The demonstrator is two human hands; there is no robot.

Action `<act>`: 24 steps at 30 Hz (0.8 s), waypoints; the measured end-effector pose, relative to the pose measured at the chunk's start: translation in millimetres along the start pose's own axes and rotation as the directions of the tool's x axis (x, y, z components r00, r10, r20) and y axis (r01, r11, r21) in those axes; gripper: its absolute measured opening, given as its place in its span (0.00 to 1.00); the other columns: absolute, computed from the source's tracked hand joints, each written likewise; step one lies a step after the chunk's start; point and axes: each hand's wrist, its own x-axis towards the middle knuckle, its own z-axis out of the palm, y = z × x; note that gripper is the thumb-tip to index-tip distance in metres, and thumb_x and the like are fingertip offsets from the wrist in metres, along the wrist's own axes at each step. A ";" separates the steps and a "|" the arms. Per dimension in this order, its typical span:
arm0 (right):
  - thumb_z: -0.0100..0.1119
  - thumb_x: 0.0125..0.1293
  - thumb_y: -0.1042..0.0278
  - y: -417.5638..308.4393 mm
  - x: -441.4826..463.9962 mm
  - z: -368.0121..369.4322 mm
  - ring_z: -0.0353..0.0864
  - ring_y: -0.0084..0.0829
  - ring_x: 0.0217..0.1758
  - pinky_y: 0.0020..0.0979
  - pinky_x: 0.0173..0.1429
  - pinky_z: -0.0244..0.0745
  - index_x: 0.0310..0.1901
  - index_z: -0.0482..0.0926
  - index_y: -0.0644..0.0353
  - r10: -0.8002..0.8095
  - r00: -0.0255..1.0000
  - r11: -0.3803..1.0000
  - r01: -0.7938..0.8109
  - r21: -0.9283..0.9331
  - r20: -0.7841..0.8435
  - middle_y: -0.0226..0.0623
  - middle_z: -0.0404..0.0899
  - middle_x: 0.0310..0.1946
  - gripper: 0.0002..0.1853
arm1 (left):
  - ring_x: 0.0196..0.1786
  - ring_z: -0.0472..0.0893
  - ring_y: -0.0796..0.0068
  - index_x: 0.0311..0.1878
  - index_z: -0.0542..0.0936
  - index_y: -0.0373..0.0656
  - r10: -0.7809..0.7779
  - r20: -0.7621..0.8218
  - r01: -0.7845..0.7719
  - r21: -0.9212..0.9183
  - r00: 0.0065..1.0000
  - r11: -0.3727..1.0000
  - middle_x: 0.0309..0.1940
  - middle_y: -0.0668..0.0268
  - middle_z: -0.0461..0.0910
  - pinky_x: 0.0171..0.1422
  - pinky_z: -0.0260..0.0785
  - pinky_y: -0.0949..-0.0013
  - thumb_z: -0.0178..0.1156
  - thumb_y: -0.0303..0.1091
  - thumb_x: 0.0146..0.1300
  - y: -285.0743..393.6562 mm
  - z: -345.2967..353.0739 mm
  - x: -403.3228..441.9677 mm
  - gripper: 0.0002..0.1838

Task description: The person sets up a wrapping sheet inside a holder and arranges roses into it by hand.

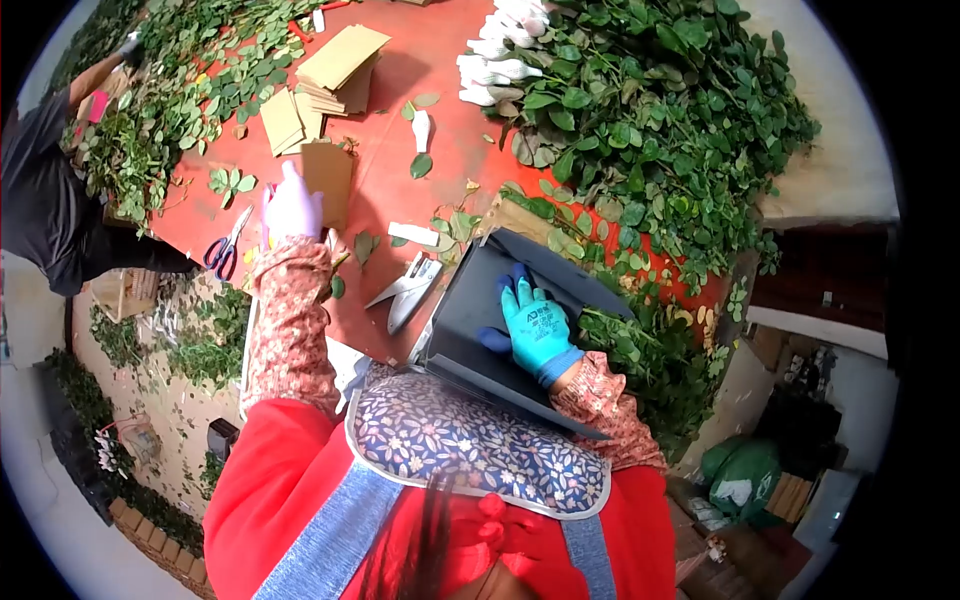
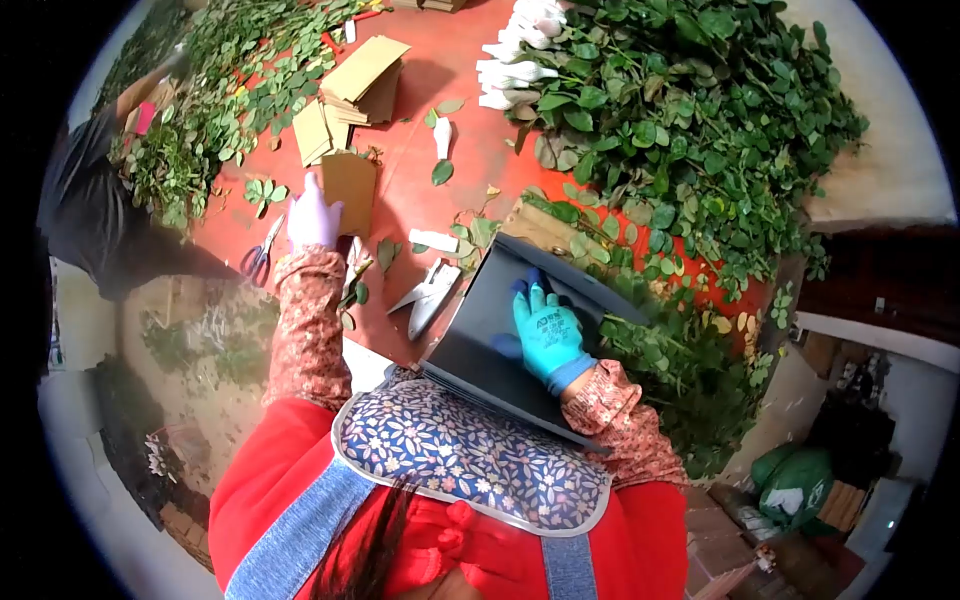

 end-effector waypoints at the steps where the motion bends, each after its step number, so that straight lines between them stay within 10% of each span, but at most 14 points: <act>1: 0.63 0.61 0.41 3.1 1.1 4.6 0.76 0.54 0.54 0.46 0.44 0.80 0.70 0.63 0.67 0.000 1.000 1.000 0.000 0.030 -0.010 0.65 0.56 0.73 0.45 | 0.45 0.82 0.41 0.59 0.72 0.37 0.131 -0.248 -0.142 -0.028 0.960 0.989 0.42 0.44 0.83 0.51 0.76 0.53 0.68 0.37 0.56 -6.9 1.2 -9.7 0.29; 3: 0.62 0.61 0.39 12.2 -4.1 8.7 0.76 0.53 0.54 0.46 0.46 0.79 0.70 0.64 0.66 0.005 1.000 1.000 -0.005 0.017 0.013 0.64 0.56 0.73 0.45 | 0.46 0.84 0.57 0.54 0.77 0.36 0.071 -0.001 -0.059 -0.571 0.997 0.819 0.42 0.53 0.84 0.52 0.77 0.61 0.66 0.31 0.60 -18.8 7.9 -27.9 0.19; 6: 0.59 0.62 0.36 4.8 12.4 2.8 0.77 0.52 0.54 0.46 0.50 0.76 0.70 0.65 0.65 -0.024 0.997 0.999 0.021 -0.046 -0.067 0.62 0.57 0.74 0.45 | 0.45 0.82 0.75 0.55 0.79 0.38 0.258 0.185 0.198 -0.980 0.948 -0.027 0.44 0.65 0.83 0.52 0.76 0.68 0.63 0.24 0.62 23.4 -31.8 -77.2 0.17; 9: 0.56 0.64 0.52 14.4 15.2 31.9 0.79 0.49 0.48 0.46 0.48 0.75 0.58 0.76 0.67 0.014 0.997 1.000 -0.013 0.013 -0.080 0.57 0.76 0.55 0.28 | 0.52 0.77 0.76 0.54 0.78 0.38 0.669 0.506 0.411 -0.856 0.544 0.313 0.43 0.66 0.81 0.60 0.69 0.66 0.64 0.31 0.64 72.8 -23.7 -123.1 0.16; 10: 0.55 0.64 0.60 26.0 18.5 47.8 0.79 0.48 0.46 0.46 0.48 0.75 0.54 0.78 0.67 0.062 0.998 0.993 -0.061 0.099 -0.004 0.54 0.80 0.48 0.22 | 0.47 0.76 0.76 0.55 0.77 0.36 0.717 0.479 -0.053 -0.813 0.506 0.580 0.39 0.66 0.80 0.53 0.69 0.68 0.63 0.33 0.66 76.3 22.4 -132.4 0.17; 11: 0.53 0.58 0.70 16.7 13.0 28.9 0.80 0.47 0.41 0.45 0.46 0.75 0.48 0.80 0.67 -0.055 0.986 0.997 0.062 0.036 -0.157 0.51 0.80 0.38 0.18 | 0.41 0.75 0.75 0.55 0.77 0.35 0.664 0.638 0.305 -0.769 0.390 0.561 0.35 0.67 0.79 0.47 0.69 0.67 0.63 0.34 0.68 90.8 33.1 -139.9 0.16; 12: 0.54 0.59 0.69 8.8 11.1 2.0 0.78 0.54 0.46 0.47 0.50 0.75 0.53 0.80 0.65 -0.009 0.997 0.994 0.018 -0.112 0.082 0.53 0.79 0.49 0.19 | 0.38 0.76 0.77 0.54 0.78 0.35 0.654 0.557 0.330 -0.831 0.512 0.448 0.34 0.68 0.80 0.45 0.70 0.68 0.62 0.34 0.70 94.5 72.5 -152.7 0.15; 16: 0.61 0.57 0.61 35.4 -7.8 33.1 0.78 0.44 0.51 0.41 0.47 0.77 0.44 0.79 0.61 -0.224 0.924 0.974 0.212 -0.074 -0.311 0.47 0.77 0.46 0.16 | 0.44 0.82 0.75 0.55 0.79 0.34 0.752 0.527 0.288 -0.849 0.397 0.443 0.40 0.61 0.85 0.49 0.74 0.69 0.61 0.32 0.70 91.6 100.2 -144.3 0.15; 18: 0.61 0.58 0.61 28.7 -10.2 5.6 0.78 0.42 0.49 0.40 0.46 0.77 0.43 0.79 0.60 -0.196 0.965 0.980 0.185 -0.079 -0.175 0.46 0.77 0.44 0.15 | 0.46 0.84 0.72 0.54 0.79 0.33 0.810 0.315 0.436 -0.896 0.495 0.082 0.41 0.57 0.85 0.50 0.75 0.66 0.61 0.33 0.69 96.8 93.4 -150.0 0.15; 20: 0.57 0.57 0.65 5.6 -13.6 -54.1 0.81 0.43 0.43 0.42 0.47 0.76 0.48 0.77 0.59 -0.091 0.960 0.992 0.110 -0.060 0.264 0.46 0.78 0.42 0.16 | 0.47 0.84 0.69 0.54 0.79 0.33 0.607 0.623 0.178 -0.755 0.494 0.631 0.41 0.55 0.86 0.51 0.75 0.65 0.62 0.34 0.68 103.6 62.3 -150.1 0.16; 22: 0.57 0.59 0.62 5.0 -11.2 -61.6 0.81 0.41 0.51 0.42 0.54 0.75 0.54 0.78 0.59 -0.036 0.972 0.997 0.052 -0.063 0.230 0.44 0.79 0.49 0.21 | 0.43 0.82 0.71 0.55 0.78 0.34 0.632 0.579 0.055 -0.758 0.515 0.650 0.38 0.60 0.84 0.50 0.73 0.66 0.63 0.36 0.68 107.0 66.0 -150.3 0.18; 23: 0.56 0.62 0.62 5.7 -9.5 -59.8 0.78 0.40 0.58 0.41 0.59 0.74 0.58 0.76 0.58 -0.153 0.988 0.988 0.152 0.021 0.031 0.43 0.78 0.54 0.23 | 0.43 0.82 0.70 0.56 0.78 0.35 0.454 0.782 0.571 -0.623 0.427 0.535 0.38 0.60 0.84 0.49 0.73 0.67 0.62 0.36 0.69 107.9 67.4 -150.4 0.17; 24: 0.54 0.64 0.62 4.4 -9.1 -56.9 0.76 0.39 0.64 0.40 0.65 0.72 0.62 0.75 0.57 -0.245 0.953 0.962 0.262 0.079 -0.179 0.41 0.77 0.59 0.24 | 0.43 0.83 0.67 0.54 0.79 0.36 0.498 0.755 0.371 -0.649 0.427 0.665 0.38 0.59 0.84 0.49 0.74 0.65 0.61 0.37 0.69 110.3 53.5 -147.9 0.17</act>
